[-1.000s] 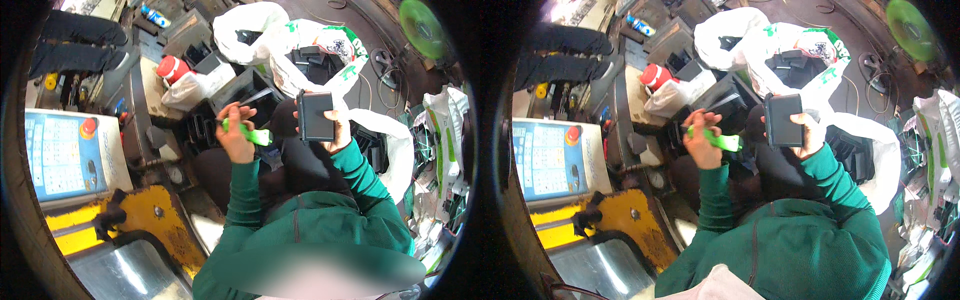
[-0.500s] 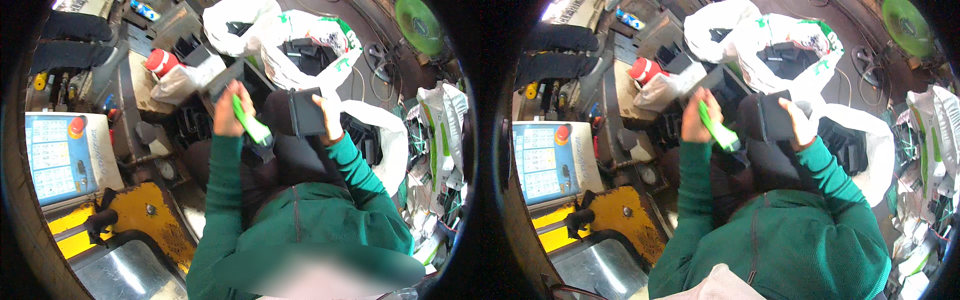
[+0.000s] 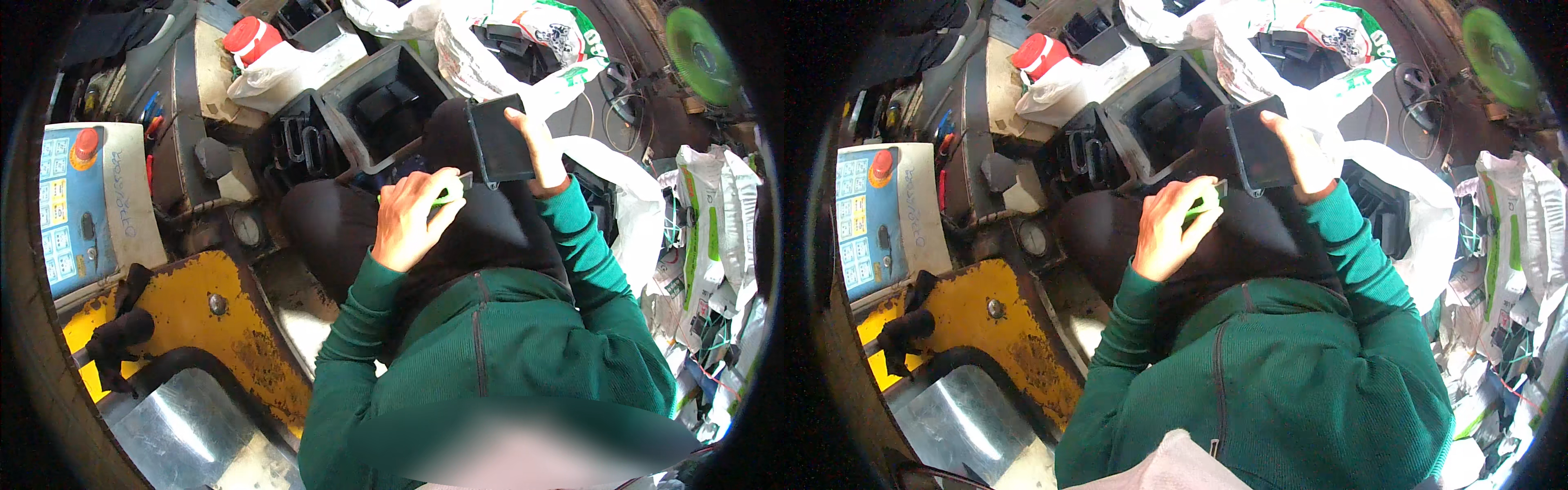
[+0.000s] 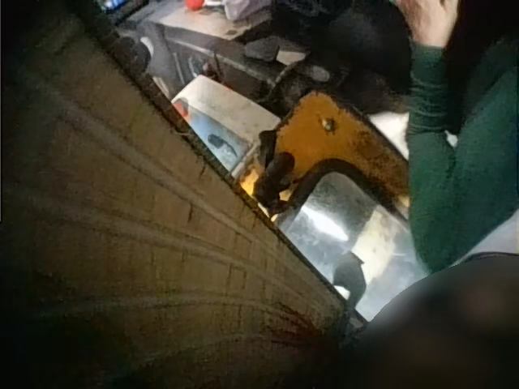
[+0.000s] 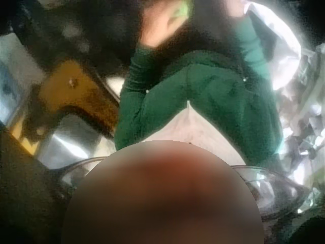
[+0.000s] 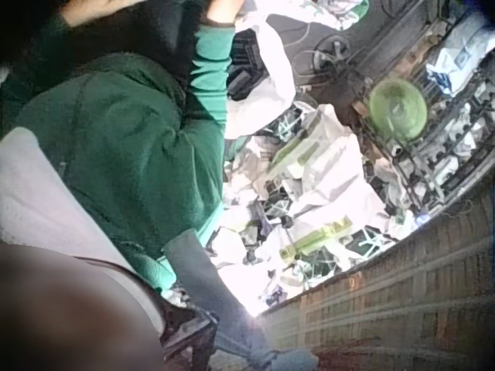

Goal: The person repeatedly picks up black plastic parts from a bin, wipes them with a green tool, and places them into a white sack. The person continues this cycle throughout the clip.

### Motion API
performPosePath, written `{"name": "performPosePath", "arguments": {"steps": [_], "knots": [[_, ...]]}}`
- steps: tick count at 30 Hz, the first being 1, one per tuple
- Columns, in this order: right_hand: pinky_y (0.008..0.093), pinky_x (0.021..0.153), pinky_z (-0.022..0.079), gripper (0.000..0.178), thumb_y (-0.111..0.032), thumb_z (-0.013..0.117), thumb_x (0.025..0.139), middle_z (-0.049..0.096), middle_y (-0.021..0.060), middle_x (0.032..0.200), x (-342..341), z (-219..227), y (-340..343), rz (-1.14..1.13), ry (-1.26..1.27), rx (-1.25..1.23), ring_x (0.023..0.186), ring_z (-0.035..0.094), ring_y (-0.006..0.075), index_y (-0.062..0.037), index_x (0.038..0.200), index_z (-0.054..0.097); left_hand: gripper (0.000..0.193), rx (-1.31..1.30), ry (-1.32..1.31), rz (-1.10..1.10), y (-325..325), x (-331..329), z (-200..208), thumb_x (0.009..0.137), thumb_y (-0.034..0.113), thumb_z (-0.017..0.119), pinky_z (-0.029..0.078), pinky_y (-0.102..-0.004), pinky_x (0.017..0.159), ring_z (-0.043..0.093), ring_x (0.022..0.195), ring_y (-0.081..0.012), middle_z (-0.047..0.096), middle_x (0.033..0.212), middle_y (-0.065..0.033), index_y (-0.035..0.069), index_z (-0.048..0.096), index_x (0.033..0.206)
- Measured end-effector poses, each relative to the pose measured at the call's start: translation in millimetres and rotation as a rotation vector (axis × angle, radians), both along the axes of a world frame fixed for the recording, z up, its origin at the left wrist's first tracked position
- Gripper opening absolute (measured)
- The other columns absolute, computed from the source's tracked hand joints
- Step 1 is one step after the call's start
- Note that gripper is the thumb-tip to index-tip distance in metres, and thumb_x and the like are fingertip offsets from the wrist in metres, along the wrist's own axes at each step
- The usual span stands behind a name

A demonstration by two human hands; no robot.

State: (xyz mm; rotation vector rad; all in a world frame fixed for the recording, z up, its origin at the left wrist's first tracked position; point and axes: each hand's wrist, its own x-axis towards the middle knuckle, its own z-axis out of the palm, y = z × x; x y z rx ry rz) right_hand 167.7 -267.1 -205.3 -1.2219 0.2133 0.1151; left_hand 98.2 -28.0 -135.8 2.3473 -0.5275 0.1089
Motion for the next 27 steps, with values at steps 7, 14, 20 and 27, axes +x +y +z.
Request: {"name": "performPosePath", "arguments": {"steps": [7, 14, 20, 27], "knots": [[0.0260, 0.068, 0.044, 0.021, -0.024, 0.068, 0.085, 0.065, 0.0001, 0.079, 3, 1, 8, -0.038, -0.024, -0.280, 0.074, 0.057, 0.0093, -0.0031, 0.086, 0.070, 0.032, 0.087, -0.098, -0.038, -10, 17, -12, 0.075, 0.034, 0.073, 0.034, -0.0347, 0.069, 0.056, 0.072, -0.0161, 0.059, 0.079, 0.0037, 0.020, 0.067, 0.103], [0.0215, 0.059, 0.037, 0.025, -0.030, 0.067, 0.087, 0.057, -0.0072, 0.071, 2, 31, 19, -0.018, 0.068, -0.163, 0.066, 0.048, 0.0026, -0.0055, 0.079, 0.069, 0.025, 0.081, -0.143, -0.078, -7, 35, -19, 0.075, 0.035, 0.073, 0.033, -0.0356, 0.068, 0.057, 0.073, -0.0158, 0.058, 0.077, 0.0040, 0.020, 0.067, 0.094], [0.0211, 0.066, 0.043, 0.030, -0.032, 0.061, 0.090, 0.062, -0.0034, 0.082, 4, 29, 7, 0.192, 0.148, -0.139, 0.073, 0.054, 0.0043, -0.0034, 0.094, 0.068, 0.020, 0.088, -0.230, -0.004, 2, 76, -29, 0.075, 0.032, 0.073, 0.038, -0.0365, 0.061, 0.059, 0.070, -0.0178, 0.061, 0.075, 0.0044, 0.021, 0.065, 0.090], [0.0218, 0.064, 0.042, 0.033, -0.037, 0.058, 0.092, 0.060, -0.0047, 0.077, -6, 59, 7, 0.340, 0.102, -0.177, 0.071, 0.052, 0.0047, -0.0054, 0.092, 0.068, 0.023, -0.101, -0.114, 0.307, 36, 130, -41, 0.085, 0.035, 0.063, 0.046, -0.0440, 0.070, 0.063, 0.084, -0.0284, 0.067, 0.088, -0.0090, 0.014, 0.066, 0.094]]}}
